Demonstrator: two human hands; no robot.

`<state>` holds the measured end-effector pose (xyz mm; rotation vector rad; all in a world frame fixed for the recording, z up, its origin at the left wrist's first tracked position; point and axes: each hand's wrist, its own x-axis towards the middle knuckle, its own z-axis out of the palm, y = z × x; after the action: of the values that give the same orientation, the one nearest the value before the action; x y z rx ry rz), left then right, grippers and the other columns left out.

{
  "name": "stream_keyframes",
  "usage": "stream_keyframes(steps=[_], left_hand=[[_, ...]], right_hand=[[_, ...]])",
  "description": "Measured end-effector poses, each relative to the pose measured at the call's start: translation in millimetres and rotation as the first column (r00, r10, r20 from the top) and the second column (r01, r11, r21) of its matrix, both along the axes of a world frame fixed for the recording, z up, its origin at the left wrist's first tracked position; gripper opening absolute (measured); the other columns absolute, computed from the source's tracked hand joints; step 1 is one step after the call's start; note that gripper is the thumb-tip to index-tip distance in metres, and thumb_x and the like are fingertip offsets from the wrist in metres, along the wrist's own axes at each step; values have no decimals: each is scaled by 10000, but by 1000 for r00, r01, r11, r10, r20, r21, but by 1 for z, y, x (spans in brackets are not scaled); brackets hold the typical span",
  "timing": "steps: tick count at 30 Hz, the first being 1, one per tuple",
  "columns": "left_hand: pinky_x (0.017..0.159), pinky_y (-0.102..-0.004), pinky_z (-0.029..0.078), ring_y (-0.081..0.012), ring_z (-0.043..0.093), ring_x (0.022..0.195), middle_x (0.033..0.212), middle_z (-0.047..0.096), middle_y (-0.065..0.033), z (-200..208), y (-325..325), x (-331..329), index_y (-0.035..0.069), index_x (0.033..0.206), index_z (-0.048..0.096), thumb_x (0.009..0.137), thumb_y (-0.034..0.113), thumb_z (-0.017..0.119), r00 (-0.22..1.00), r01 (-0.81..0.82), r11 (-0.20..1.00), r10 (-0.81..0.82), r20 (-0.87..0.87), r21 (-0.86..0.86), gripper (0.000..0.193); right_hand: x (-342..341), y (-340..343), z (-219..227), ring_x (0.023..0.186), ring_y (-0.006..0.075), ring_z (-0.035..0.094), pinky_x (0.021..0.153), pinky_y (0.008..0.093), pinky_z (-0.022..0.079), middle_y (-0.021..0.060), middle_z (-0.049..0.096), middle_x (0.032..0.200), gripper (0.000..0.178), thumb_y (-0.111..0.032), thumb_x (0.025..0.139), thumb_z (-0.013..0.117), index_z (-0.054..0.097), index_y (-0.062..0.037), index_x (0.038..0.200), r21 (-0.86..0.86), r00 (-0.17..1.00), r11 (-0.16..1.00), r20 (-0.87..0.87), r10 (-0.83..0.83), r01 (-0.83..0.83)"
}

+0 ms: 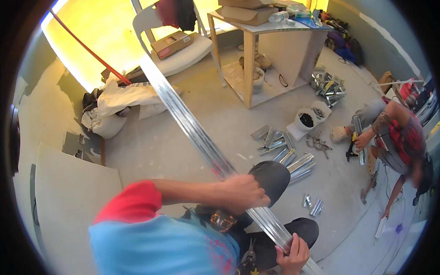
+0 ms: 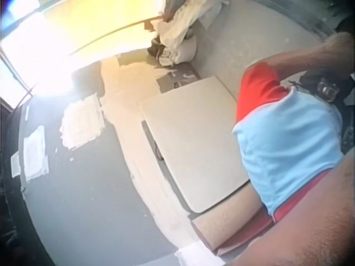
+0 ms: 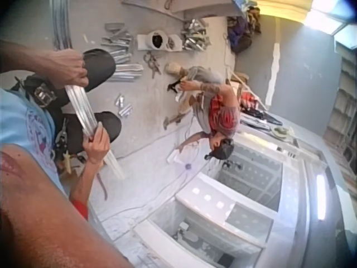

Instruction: The person is measuring a metal stud with a tape measure and pencil, then cutting it with metal snips.

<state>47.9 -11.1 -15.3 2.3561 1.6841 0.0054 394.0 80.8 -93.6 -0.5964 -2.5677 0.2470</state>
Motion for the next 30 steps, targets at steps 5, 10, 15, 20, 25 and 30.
stream_keyframes(steps=[5, 10, 15, 20, 25, 30], left_hand=[[616, -437, 530, -329, 719, 734, 713, 681, -96, -21, 25, 22, 67, 881, 650, 661, 121, 761, 991, 109, 983, -119, 59, 145, 252], [666, -454, 543, -317, 718, 822, 882, 705, -99, -40, 33, 6, 101, 1050, 658, 714, 163, 775, 986, 87, 994, -96, 136, 68, 362], [714, -478, 529, -340, 703, 859, 877, 683, -95, -46, 48, -40, 131, 1046, 651, 733, 102, 722, 999, 31, 998, -30, -26, 56, 323], [777, -491, 477, -334, 651, 815, 846, 646, -107, -48, 53, -58, 107, 1008, 658, 787, 74, 693, 995, -1, 993, 14, -104, 122, 226], [853, -481, 442, -326, 616, 855, 866, 632, -123, -60, 46, -87, 73, 1037, 663, 815, 67, 679, 993, -71, 977, 88, -75, 203, 222], [992, -472, 439, -335, 607, 1024, 1023, 641, -144, -61, 42, -97, 56, 1206, 657, 815, 51, 699, 979, -144, 978, 163, -124, 151, 393]], right_hand=[[22, -29, 12, 876, 362, 677, 819, 423, 557, 155, 696, 1035, 514, -376, 946, 714, 679, -18, 1313, 74, 989, 987, -19, -145, 146], [1, -24, 12, 770, 320, 665, 678, 421, 537, 134, 686, 927, 621, -523, 885, 738, 699, 34, 1157, -4, 986, 986, -8, -165, 165], [-41, -6, -11, 892, 280, 693, 786, 384, 552, 121, 700, 1037, 616, -465, 867, 768, 660, 35, 1209, -24, 990, 990, -12, -140, 140], [-73, 1, -25, 890, 261, 673, 803, 374, 547, 113, 677, 1017, 615, -473, 902, 731, 643, 49, 1214, -40, 987, 990, -78, -139, 136], [-92, 2, -28, 969, 265, 660, 853, 397, 539, 109, 660, 1085, 644, -510, 904, 704, 639, 37, 1239, -123, 992, 986, -32, -118, 114], [-91, 3, -18, 1074, 301, 648, 909, 412, 538, 141, 634, 1222, 546, -396, 864, 780, 663, -6, 1227, -112, 957, 987, -252, -142, 117]])
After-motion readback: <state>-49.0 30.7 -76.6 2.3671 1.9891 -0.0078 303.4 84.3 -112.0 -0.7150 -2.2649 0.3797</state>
